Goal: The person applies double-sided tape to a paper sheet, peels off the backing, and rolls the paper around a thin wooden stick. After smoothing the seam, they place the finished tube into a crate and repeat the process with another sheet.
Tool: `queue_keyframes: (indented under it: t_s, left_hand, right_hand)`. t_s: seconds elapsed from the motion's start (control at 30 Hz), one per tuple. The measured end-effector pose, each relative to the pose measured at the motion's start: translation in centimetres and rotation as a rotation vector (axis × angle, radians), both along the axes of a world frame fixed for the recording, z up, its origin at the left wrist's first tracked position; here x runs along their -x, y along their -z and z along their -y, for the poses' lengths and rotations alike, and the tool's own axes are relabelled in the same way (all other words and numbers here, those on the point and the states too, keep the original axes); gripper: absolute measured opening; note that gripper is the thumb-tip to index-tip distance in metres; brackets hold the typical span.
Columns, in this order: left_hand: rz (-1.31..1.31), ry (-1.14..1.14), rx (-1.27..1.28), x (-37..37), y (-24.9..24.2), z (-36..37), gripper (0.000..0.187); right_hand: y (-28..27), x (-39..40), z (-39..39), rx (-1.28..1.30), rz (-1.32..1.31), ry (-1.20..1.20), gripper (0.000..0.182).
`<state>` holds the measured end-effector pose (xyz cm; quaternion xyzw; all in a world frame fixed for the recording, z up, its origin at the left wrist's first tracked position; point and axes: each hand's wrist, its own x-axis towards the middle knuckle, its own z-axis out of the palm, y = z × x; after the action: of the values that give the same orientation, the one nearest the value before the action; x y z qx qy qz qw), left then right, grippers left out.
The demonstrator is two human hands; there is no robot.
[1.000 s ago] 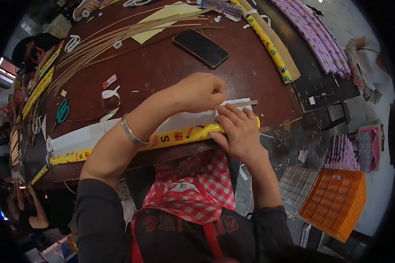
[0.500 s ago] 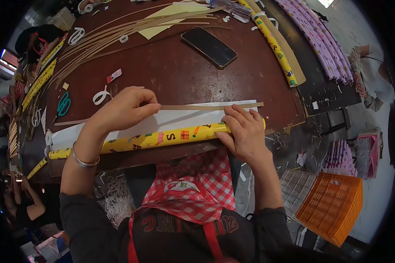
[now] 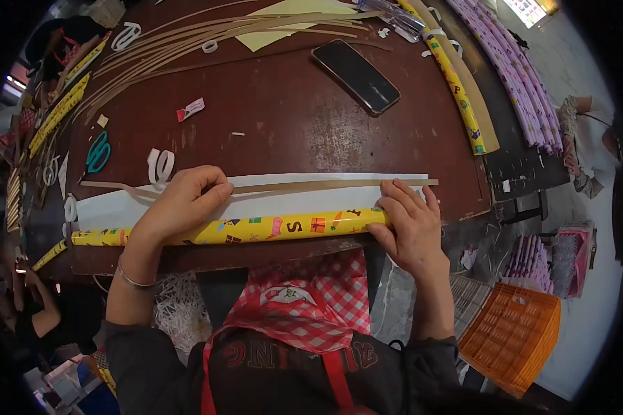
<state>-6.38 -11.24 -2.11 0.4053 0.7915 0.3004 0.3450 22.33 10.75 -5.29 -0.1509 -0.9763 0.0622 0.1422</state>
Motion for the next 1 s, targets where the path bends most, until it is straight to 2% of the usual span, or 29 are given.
queue_keyframes:
  t_s: [0.37,0.73,1.0]
  left_hand:
    - [-0.018,-0.109,-0.056,0.9,1.0,1.4,0.024]
    - [-0.173,-0.115,-0.077,0.9,1.1,1.7,0.019]
    - [-0.131,-0.156,-0.008,1.2,0.9,1.5,0.02]
  right_hand:
    - [-0.3,-0.1,0.0,0.027,0.035,0.02,0.042]
    - [-0.3,-0.3,-0.4,0.045,0.059,-0.007,0.045]
    - [-0.3,-0.3,-0.3,0.05,0.075,0.005,0.047]
